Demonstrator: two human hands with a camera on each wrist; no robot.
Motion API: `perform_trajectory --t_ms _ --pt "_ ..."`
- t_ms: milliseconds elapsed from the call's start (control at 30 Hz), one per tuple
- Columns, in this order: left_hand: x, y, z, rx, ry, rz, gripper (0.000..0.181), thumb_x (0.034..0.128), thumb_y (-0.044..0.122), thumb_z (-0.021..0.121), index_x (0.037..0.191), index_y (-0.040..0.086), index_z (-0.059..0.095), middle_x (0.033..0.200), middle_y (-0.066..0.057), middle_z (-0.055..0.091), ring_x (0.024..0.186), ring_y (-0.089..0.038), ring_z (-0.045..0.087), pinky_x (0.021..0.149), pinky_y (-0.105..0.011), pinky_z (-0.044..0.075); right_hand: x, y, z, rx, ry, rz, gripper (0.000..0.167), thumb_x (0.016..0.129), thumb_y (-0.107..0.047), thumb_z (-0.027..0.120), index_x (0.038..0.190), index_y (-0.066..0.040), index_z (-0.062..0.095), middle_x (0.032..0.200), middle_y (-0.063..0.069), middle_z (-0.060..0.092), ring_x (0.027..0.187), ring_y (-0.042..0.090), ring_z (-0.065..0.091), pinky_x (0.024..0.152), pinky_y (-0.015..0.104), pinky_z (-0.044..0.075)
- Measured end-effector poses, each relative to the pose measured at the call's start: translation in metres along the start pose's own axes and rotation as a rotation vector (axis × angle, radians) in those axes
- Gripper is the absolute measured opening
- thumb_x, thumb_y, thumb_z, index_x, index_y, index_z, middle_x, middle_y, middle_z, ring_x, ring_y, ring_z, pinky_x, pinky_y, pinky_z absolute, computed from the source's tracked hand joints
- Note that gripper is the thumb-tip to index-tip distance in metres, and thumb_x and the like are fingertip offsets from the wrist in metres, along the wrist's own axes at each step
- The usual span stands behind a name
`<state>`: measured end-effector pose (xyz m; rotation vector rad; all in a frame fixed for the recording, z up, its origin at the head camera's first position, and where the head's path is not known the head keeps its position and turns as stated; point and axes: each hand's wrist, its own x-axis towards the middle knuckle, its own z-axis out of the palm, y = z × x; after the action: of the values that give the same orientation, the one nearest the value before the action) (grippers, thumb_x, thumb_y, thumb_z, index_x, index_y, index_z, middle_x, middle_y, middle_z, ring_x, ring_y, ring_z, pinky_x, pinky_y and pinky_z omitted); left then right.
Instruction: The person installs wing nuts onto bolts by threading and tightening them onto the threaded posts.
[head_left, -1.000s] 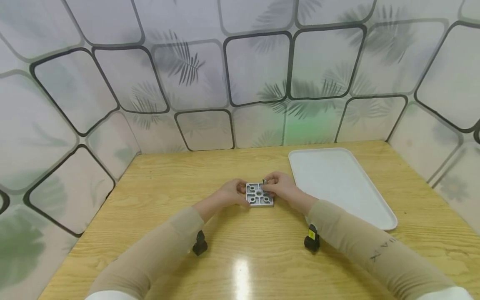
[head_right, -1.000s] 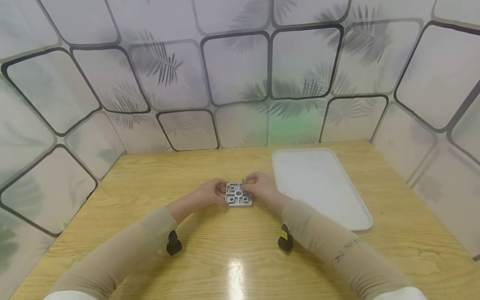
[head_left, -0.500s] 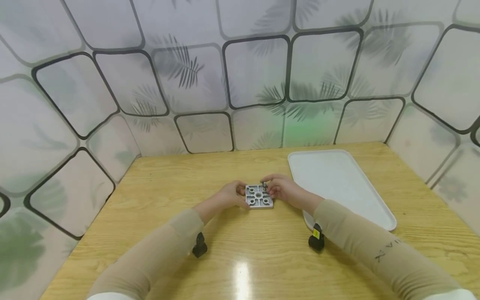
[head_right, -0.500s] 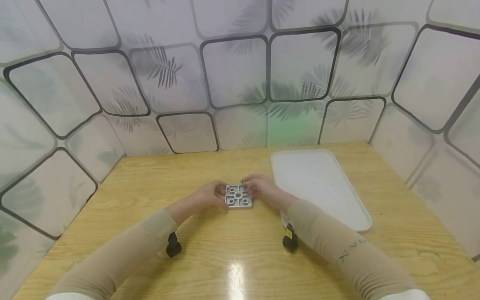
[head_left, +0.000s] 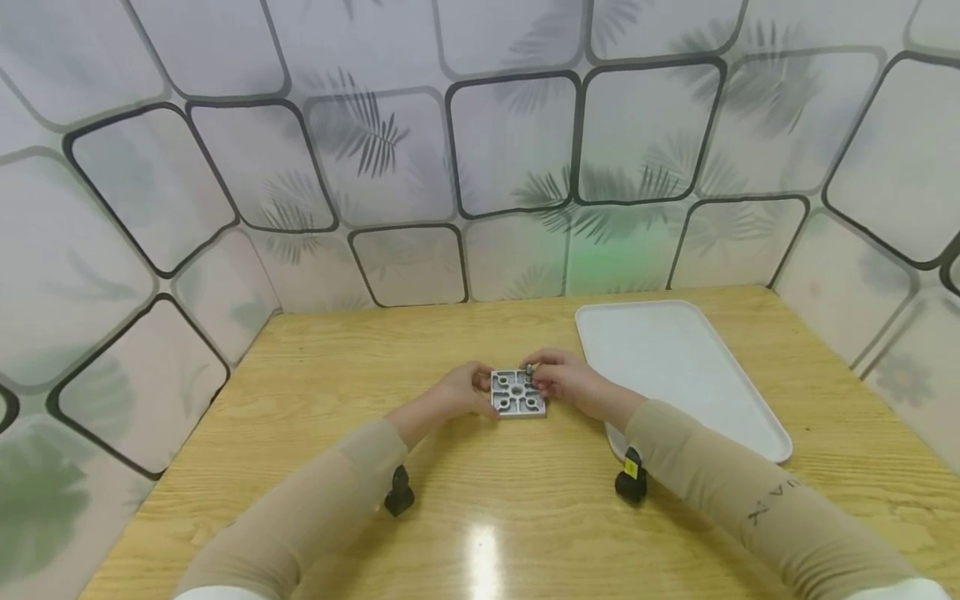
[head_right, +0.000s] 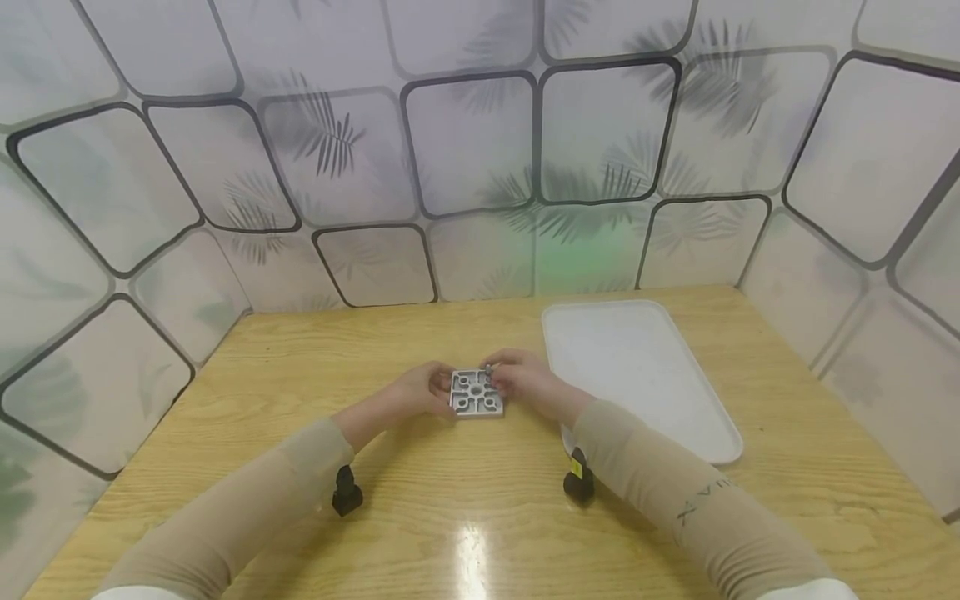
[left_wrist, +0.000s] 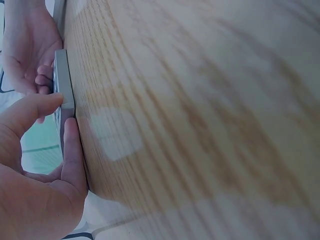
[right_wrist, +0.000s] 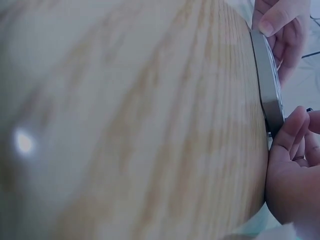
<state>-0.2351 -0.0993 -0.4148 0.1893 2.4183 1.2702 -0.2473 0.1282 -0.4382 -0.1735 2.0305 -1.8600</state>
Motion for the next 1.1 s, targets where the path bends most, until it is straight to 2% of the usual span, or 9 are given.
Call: perform_trajectory --t_ms 333,600,967,1100 --pt "-0.003 0.001 -0.002 0.008 -0.009 0.008 0.082 0.0746 0.0 0.089 0.148 -0.001 0.053 0.124 -0.013 0.064 0.109 -0.024 0.059 0.105 -0.038 0.05 0.001 -0.002 0.004 -0.067 0.051 0.03 0.034 0.098 -0.002 0.057 0.13 0.008 0.058 0.105 0.004 0.06 0.083 0.009 0.056 0.073 0.017 0.053" --pt "-0.004 0.001 -0.002 0.018 -0.015 0.002 0.081 0.0763 0.001 0.09 0.149 0.0 0.053 0.124 -0.012 0.063 0.108 -0.023 0.058 0.103 -0.036 0.05 0.005 0.001 0.008 -0.16 0.136 0.028 0.026 0.098 -0.005 0.063 0.122 0.006 0.062 0.093 0.001 0.062 0.079 0.01 0.056 0.069 0.018 0.054" --pt "-0.002 0.0 -0.001 0.002 -0.019 0.006 0.081 0.0757 0.001 0.09 0.148 0.0 0.053 0.125 -0.013 0.063 0.108 -0.023 0.058 0.103 -0.036 0.05 0.002 -0.004 0.016 -0.259 0.221 0.043 0.024 0.097 -0.007 0.068 0.118 0.005 0.063 0.085 -0.001 0.056 0.075 0.009 0.054 0.067 0.017 0.053" --pt "-0.002 0.0 -0.002 -0.004 -0.018 0.005 0.081 0.076 0.001 0.09 0.148 0.0 0.053 0.125 -0.013 0.063 0.109 -0.023 0.057 0.104 -0.037 0.049 0.003 -0.005 0.016 -0.274 0.227 0.051 0.025 0.098 -0.008 0.068 0.118 0.004 0.063 0.086 -0.001 0.057 0.075 0.009 0.054 0.067 0.017 0.053"
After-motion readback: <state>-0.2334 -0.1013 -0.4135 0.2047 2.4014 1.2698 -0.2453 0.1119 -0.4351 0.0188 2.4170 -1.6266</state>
